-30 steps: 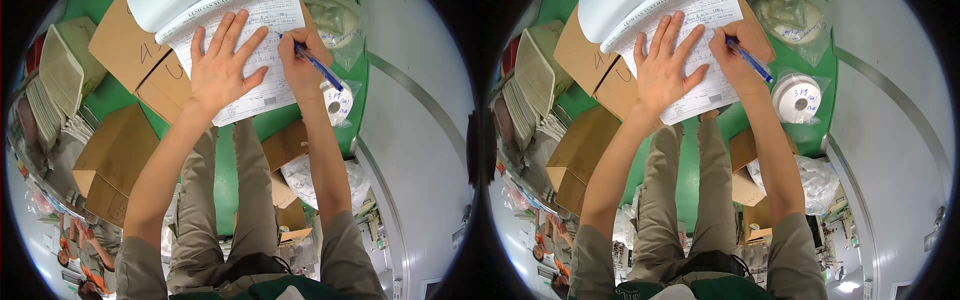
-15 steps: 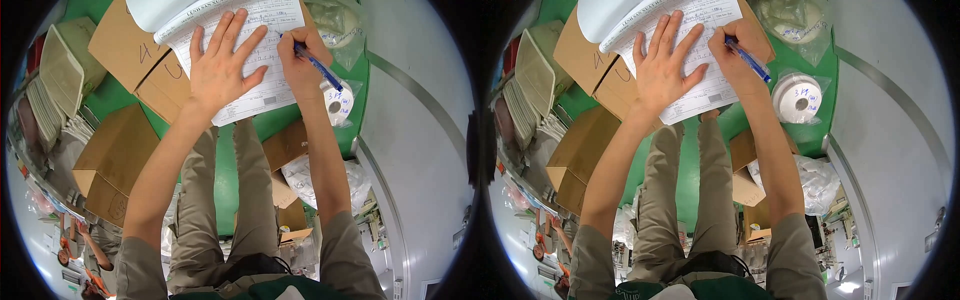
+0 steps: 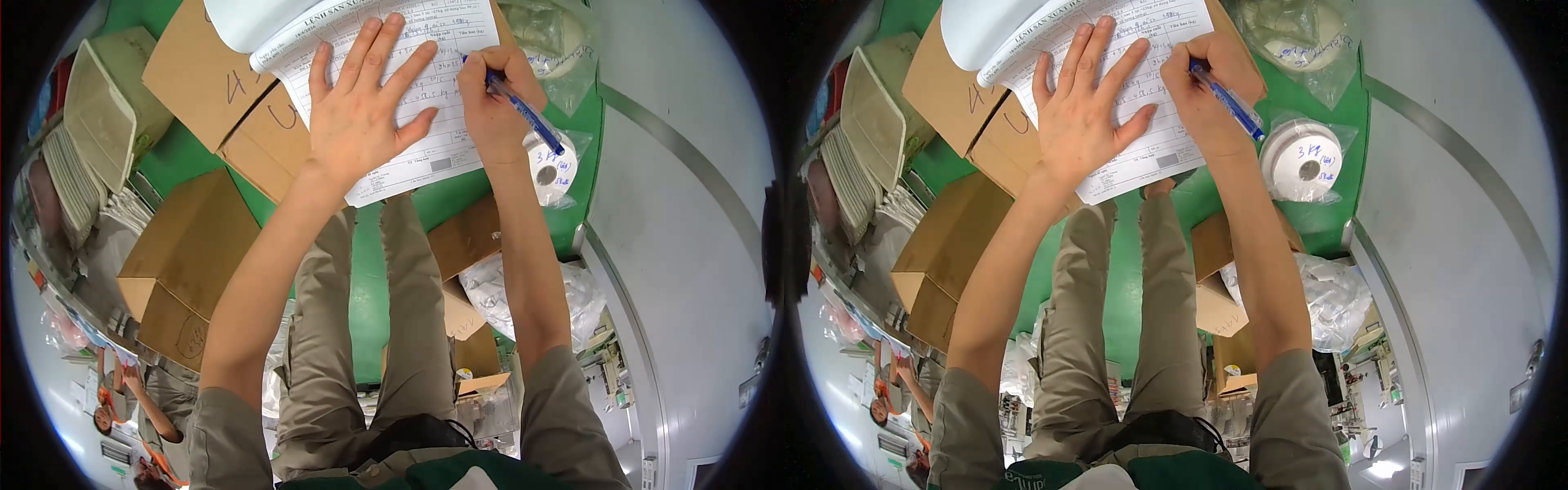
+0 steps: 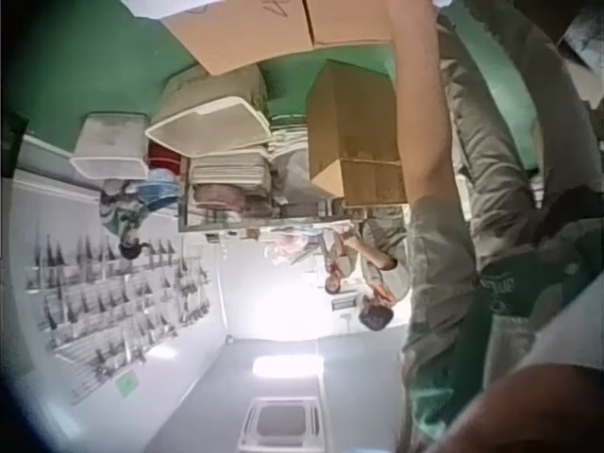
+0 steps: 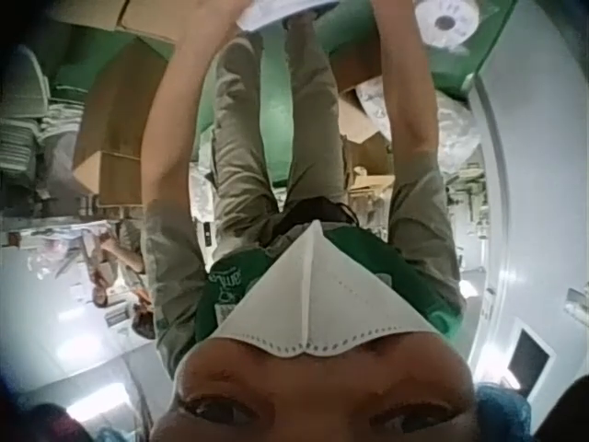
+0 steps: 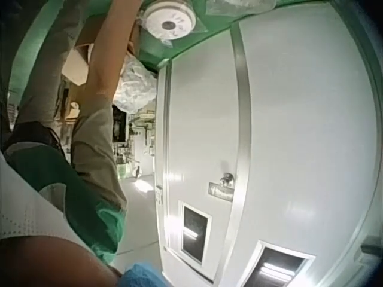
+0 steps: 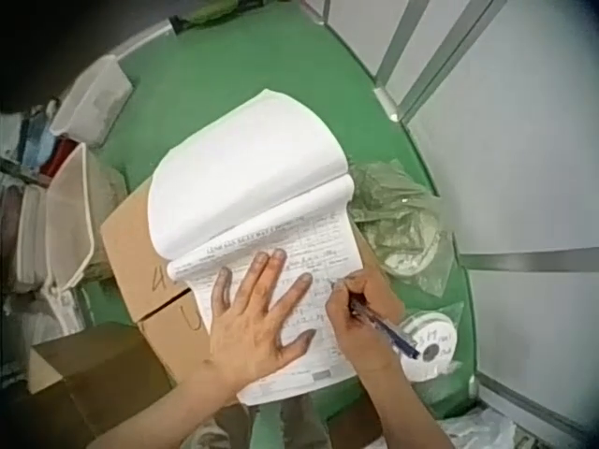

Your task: Checking production weights written on cardboard boxes and documenting the data in a logbook.

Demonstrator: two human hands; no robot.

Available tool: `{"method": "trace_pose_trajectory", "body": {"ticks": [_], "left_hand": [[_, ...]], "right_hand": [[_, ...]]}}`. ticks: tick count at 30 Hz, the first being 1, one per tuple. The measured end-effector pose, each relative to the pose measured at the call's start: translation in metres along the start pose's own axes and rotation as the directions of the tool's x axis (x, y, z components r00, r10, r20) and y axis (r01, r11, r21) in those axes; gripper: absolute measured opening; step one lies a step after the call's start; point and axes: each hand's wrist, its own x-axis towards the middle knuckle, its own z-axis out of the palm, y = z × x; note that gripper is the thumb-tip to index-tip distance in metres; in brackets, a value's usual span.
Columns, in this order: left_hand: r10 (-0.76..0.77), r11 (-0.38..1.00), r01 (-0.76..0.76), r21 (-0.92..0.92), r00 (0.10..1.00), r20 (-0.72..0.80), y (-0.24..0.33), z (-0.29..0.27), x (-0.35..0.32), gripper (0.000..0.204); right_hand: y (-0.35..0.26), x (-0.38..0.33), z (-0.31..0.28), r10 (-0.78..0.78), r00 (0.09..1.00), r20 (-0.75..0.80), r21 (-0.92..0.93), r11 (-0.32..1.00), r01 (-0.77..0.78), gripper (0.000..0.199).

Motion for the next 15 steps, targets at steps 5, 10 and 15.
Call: {"method": "trace_pose_trajectory", "body": {"ticks": [5,10,15], "left_hand": [[-0.003,1.000,0.003,0.004,1.000,0.016,0.001,-0.001,0.001,0.065],[0.000,1.000,0.000,0.012,1.000,0.006,0.001,0.000,0.001,0.065],[-0.009,1.000,0.009,0.005,1.000,0.016,0.001,0.000,-0.001,0.065]], "right_hand": [[0.000,0.001,0.000,-0.043,0.999,-0.015,0.001,0.999,0.043,0.017],[0.003,0.003,0.003,-0.076,0.997,-0.018,0.022,0.997,0.076,0.017],[-0.005,-0.005,-0.006,0.066,0.998,0.011,0.138,0.988,-0.067,0.014]]}}
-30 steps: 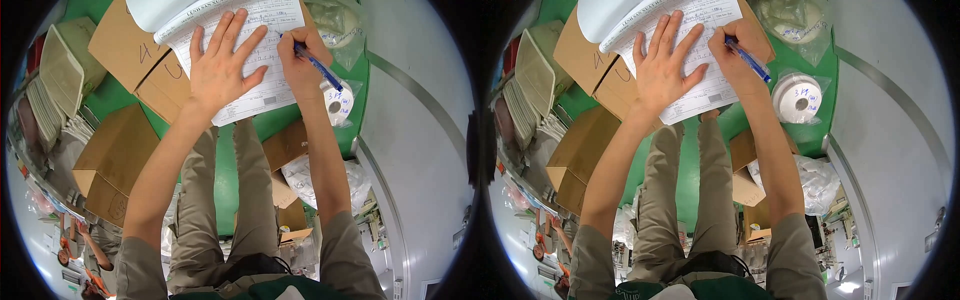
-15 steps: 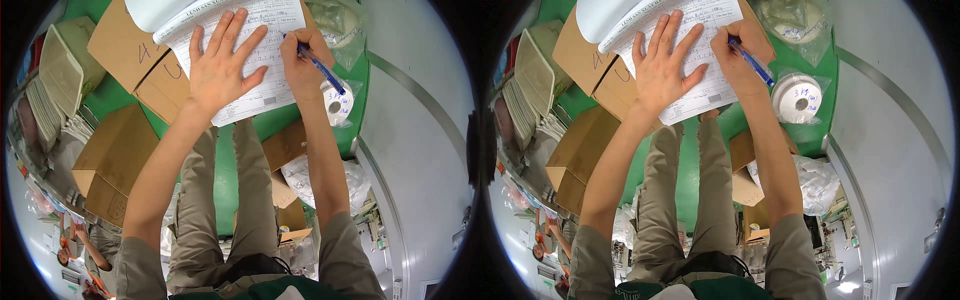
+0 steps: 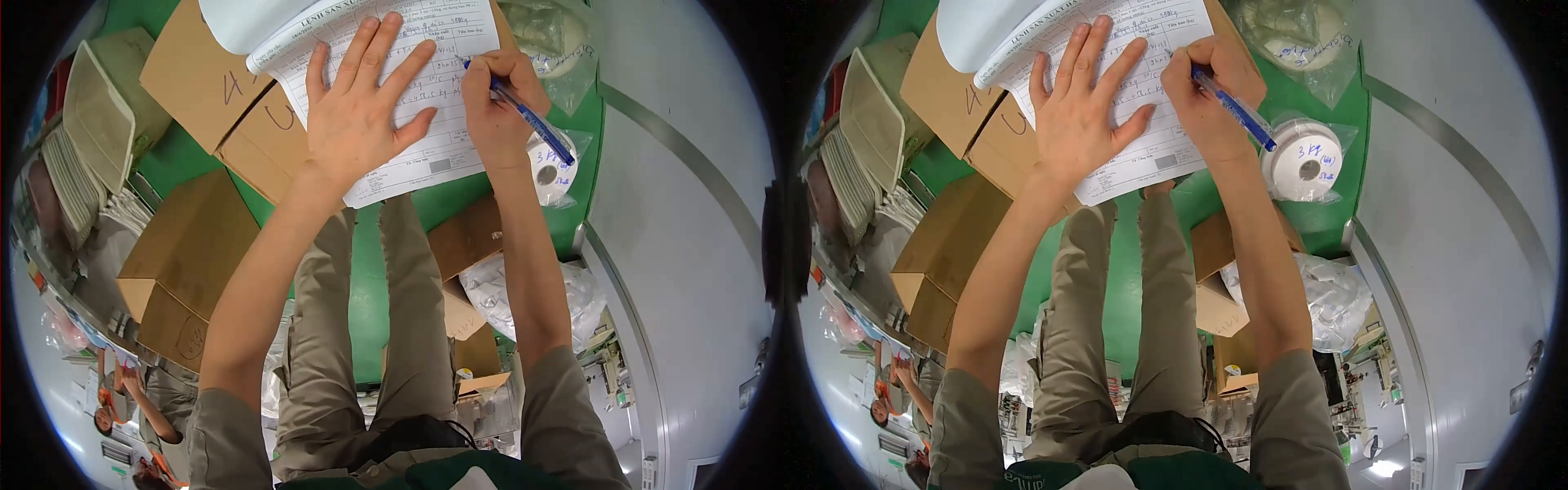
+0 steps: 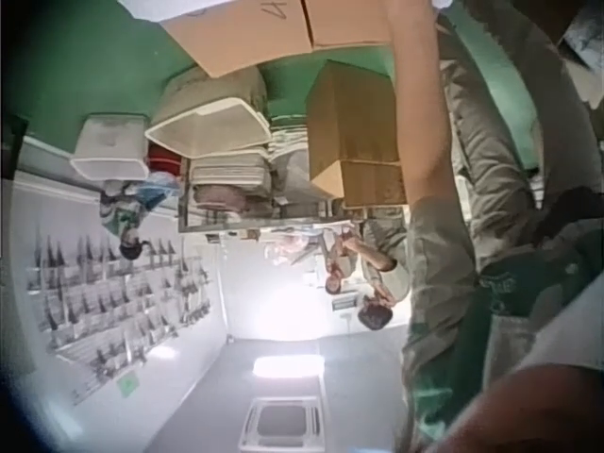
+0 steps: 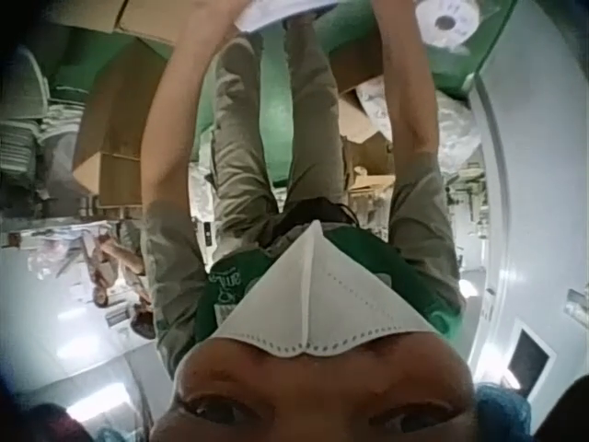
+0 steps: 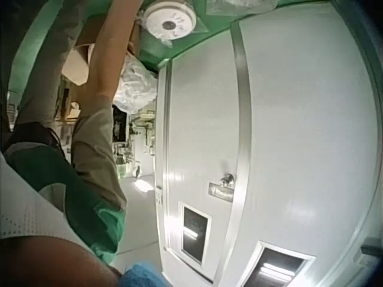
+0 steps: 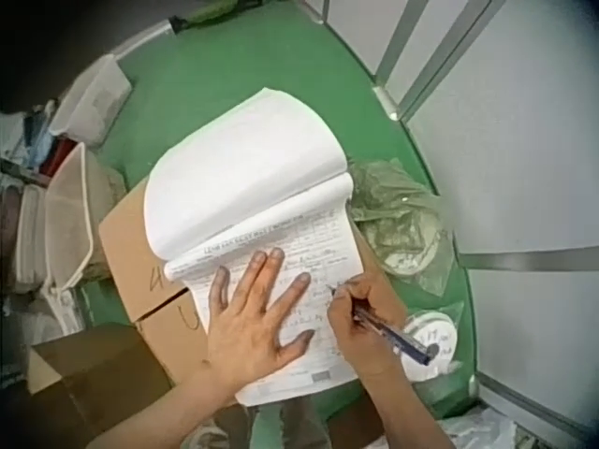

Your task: Checking production weights written on cardboard boxes and documenting the data in a logbook.

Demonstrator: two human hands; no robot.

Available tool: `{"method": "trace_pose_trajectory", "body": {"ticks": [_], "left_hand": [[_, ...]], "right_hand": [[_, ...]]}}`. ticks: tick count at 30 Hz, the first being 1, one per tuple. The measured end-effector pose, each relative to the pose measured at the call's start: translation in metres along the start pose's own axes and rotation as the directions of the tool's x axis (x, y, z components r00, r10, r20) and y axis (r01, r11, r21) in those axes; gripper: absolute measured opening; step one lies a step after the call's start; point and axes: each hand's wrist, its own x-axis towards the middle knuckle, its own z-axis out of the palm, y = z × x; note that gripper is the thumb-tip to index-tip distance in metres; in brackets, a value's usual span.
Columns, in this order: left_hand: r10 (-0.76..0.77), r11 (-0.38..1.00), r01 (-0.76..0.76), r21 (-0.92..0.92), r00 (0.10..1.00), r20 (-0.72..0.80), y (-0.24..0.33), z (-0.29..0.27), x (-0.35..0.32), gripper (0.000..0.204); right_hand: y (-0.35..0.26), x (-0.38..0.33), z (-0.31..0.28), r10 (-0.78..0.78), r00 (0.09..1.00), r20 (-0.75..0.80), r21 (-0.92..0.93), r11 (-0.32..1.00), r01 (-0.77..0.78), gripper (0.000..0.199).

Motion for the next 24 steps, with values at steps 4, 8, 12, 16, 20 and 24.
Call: {"method": "trace_pose_trajectory", "body": {"ticks": [4,8,12,16,20,24], "left_hand": [[0.004,1.000,-0.004,-0.015,1.000,-0.022,0.003,-0.002,0.002,0.069],[0.008,1.000,-0.008,-0.005,0.999,-0.043,0.005,-0.003,0.003,0.069],[0.005,1.000,-0.005,0.002,0.999,-0.046,0.006,-0.004,0.002,0.068],[0.008,1.000,-0.007,0.010,0.999,-0.054,0.006,-0.003,0.003,0.069],[0.000,1.000,0.000,0.006,0.999,-0.037,0.005,-0.004,0.003,0.069],[0.004,1.000,-0.004,-0.001,0.999,-0.046,0.006,-0.003,0.004,0.071]], "right_hand": [[-0.011,0.002,0.004,-0.177,0.983,0.051,-0.047,0.983,0.180,0.012],[-0.008,0.000,0.007,-0.083,0.996,0.026,-0.084,0.993,0.084,0.015],[-0.006,-0.001,0.008,-0.180,0.982,0.053,-0.088,0.979,0.185,0.017],[-0.006,0.000,0.009,-0.183,0.981,0.059,-0.099,0.977,0.188,0.018],[-0.005,-0.001,0.009,-0.160,0.985,0.066,-0.102,0.981,0.167,0.019],[-0.007,0.000,0.007,-0.145,0.987,0.073,-0.126,0.980,0.154,0.019]]}}
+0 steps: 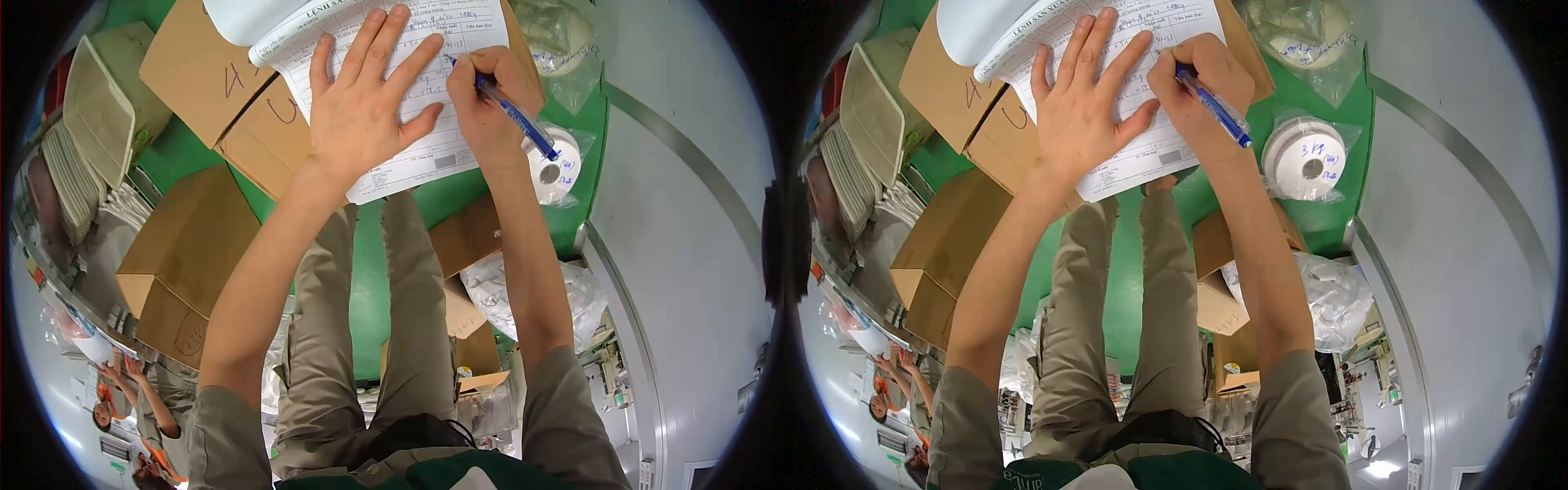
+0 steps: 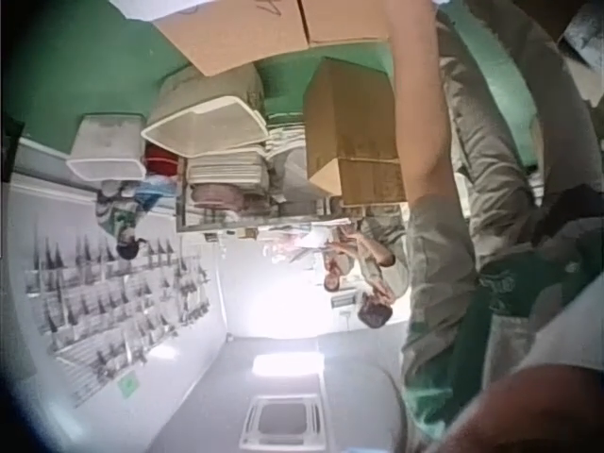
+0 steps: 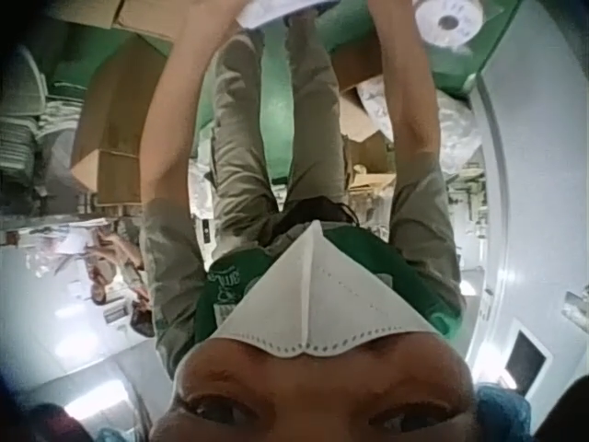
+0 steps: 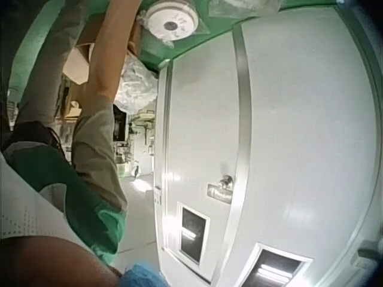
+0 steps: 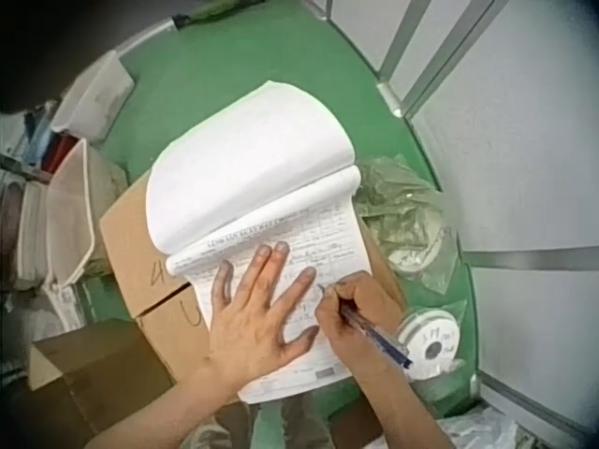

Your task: Checking production weights written on cardboard boxes and documenting the data in a logbook.

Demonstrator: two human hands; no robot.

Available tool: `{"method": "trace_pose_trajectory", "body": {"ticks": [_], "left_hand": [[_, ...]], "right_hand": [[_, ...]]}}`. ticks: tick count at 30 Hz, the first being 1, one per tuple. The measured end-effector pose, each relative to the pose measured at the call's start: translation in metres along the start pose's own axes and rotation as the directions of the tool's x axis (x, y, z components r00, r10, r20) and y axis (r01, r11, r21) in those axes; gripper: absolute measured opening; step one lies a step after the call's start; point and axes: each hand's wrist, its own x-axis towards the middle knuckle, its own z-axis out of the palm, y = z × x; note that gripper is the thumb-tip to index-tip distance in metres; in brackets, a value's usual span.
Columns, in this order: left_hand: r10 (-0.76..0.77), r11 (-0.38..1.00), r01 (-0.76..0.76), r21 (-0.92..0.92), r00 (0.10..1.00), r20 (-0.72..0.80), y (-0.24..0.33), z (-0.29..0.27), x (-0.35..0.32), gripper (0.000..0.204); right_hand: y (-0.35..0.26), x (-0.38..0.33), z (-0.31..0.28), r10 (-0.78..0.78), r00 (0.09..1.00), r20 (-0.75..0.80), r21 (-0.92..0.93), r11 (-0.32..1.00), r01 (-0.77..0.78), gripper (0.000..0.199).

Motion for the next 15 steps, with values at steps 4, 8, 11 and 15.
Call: {"method": "trace_pose_trajectory", "body": {"ticks": [4,8,11,15], "left_hand": [[-0.005,1.000,0.005,-0.002,1.000,0.021,-0.001,-0.003,-0.001,0.071],[-0.004,1.000,0.004,0.002,1.000,0.006,0.001,0.001,-0.001,0.069],[-0.003,1.000,0.003,-0.005,1.000,0.011,0.003,0.002,-0.001,0.068],[0.311,0.950,-0.238,0.201,0.746,-0.589,-0.040,0.067,0.008,0.069]], "right_hand": [[-0.001,0.000,0.001,0.002,0.999,-0.032,0.026,1.000,-0.002,0.018],[0.000,0.000,-0.001,-0.021,0.998,-0.056,0.010,1.000,0.022,0.016],[0.004,0.000,-0.003,-0.047,0.997,-0.057,-0.013,0.999,0.046,0.017],[-0.003,0.001,0.006,-0.030,0.998,-0.046,0.017,0.999,0.030,0.017]]}}
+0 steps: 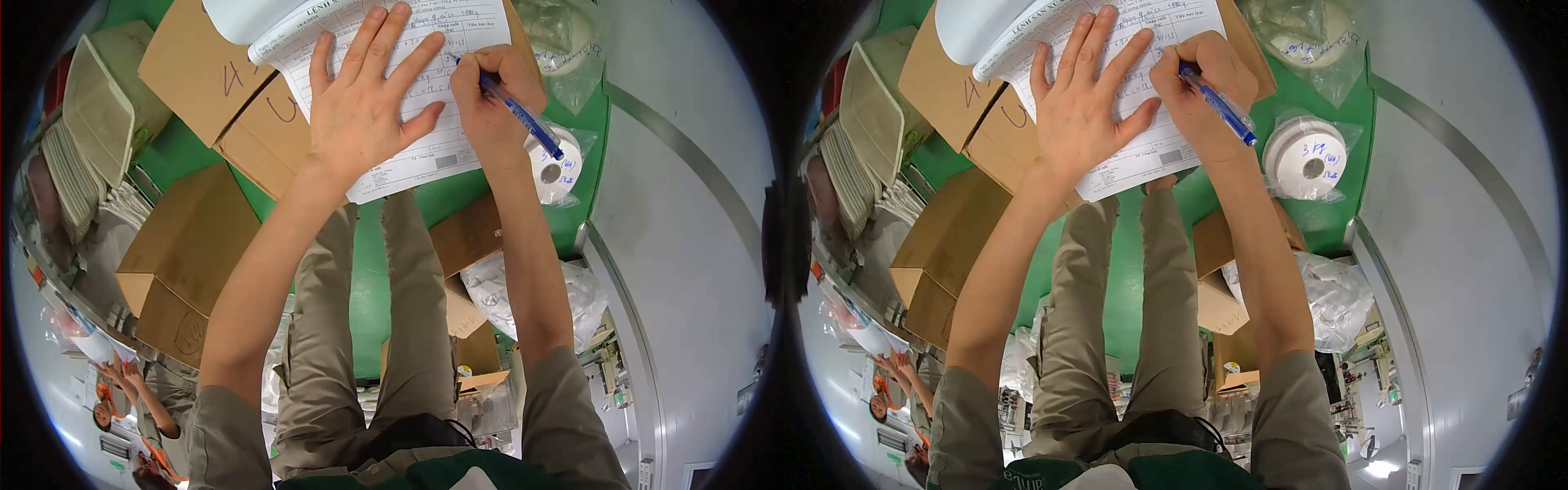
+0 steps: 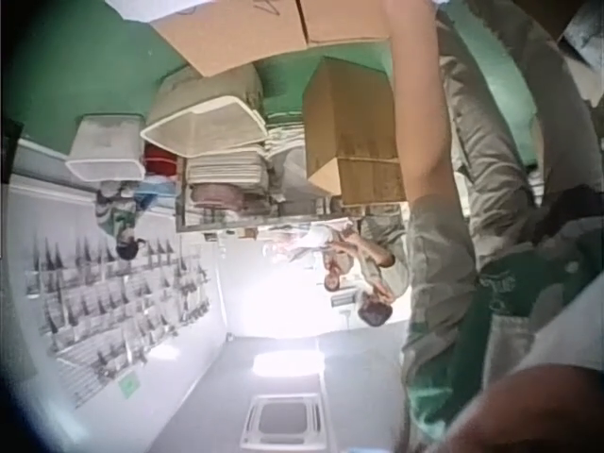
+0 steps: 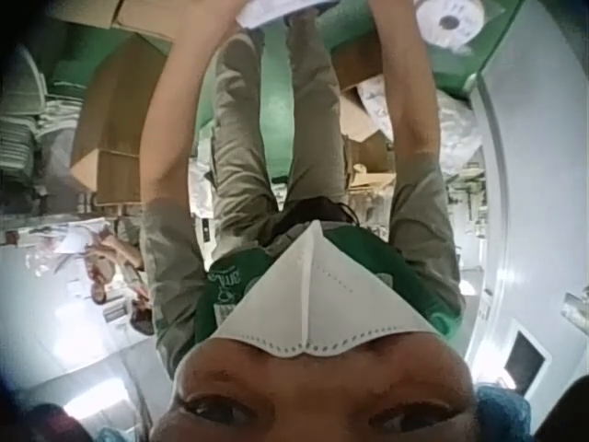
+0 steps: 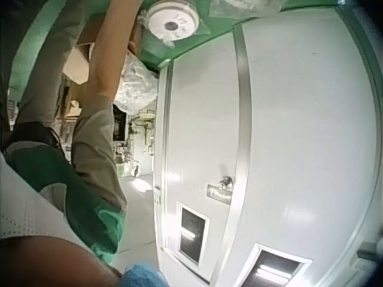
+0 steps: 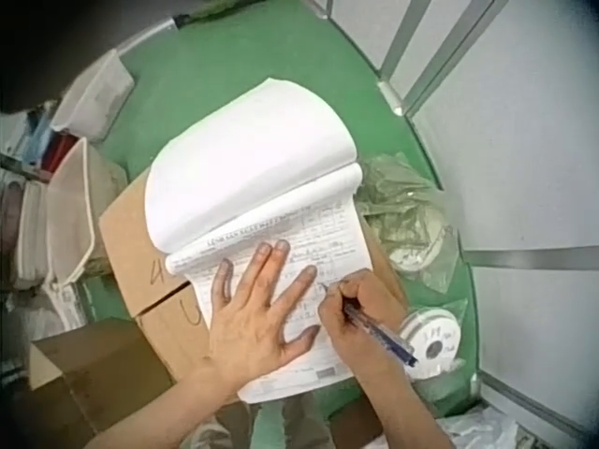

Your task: Checking production weights written on cardboard boxes and documenting the data in a logbook.

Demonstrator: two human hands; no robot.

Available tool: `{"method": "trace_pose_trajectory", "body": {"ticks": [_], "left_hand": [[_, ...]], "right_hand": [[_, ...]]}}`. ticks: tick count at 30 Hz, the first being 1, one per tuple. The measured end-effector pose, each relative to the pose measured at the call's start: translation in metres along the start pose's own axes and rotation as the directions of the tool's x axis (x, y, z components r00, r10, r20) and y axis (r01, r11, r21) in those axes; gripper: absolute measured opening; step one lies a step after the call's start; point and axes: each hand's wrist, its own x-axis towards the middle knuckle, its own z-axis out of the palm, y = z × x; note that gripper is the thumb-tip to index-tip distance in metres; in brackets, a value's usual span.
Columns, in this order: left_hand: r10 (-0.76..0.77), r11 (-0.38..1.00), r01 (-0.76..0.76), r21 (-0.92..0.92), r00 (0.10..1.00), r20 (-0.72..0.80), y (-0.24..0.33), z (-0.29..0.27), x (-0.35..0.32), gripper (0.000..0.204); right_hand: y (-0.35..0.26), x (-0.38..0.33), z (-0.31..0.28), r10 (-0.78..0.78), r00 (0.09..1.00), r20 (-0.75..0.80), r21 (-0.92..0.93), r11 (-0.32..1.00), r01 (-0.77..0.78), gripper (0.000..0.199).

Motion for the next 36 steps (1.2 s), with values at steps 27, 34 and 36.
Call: {"method": "trace_pose_trajectory", "body": {"ticks": [27,34,36], "left_hand": [[-0.242,0.949,0.316,-0.008,0.743,0.624,0.031,-0.055,0.044,0.068],[-0.021,0.999,0.022,0.030,1.000,-0.005,0.007,0.004,-0.003,0.070],[-0.006,0.999,0.006,0.049,1.000,-0.003,0.006,0.005,-0.001,0.070]], "right_hand": [[0.005,-0.006,-0.014,0.071,0.997,-0.012,-0.039,0.997,-0.071,0.016],[0.006,-0.005,-0.008,0.048,0.999,-0.017,-0.043,0.998,-0.049,0.016],[0.004,-0.006,-0.008,0.122,0.993,-0.003,-0.055,0.991,-0.122,0.016]]}}
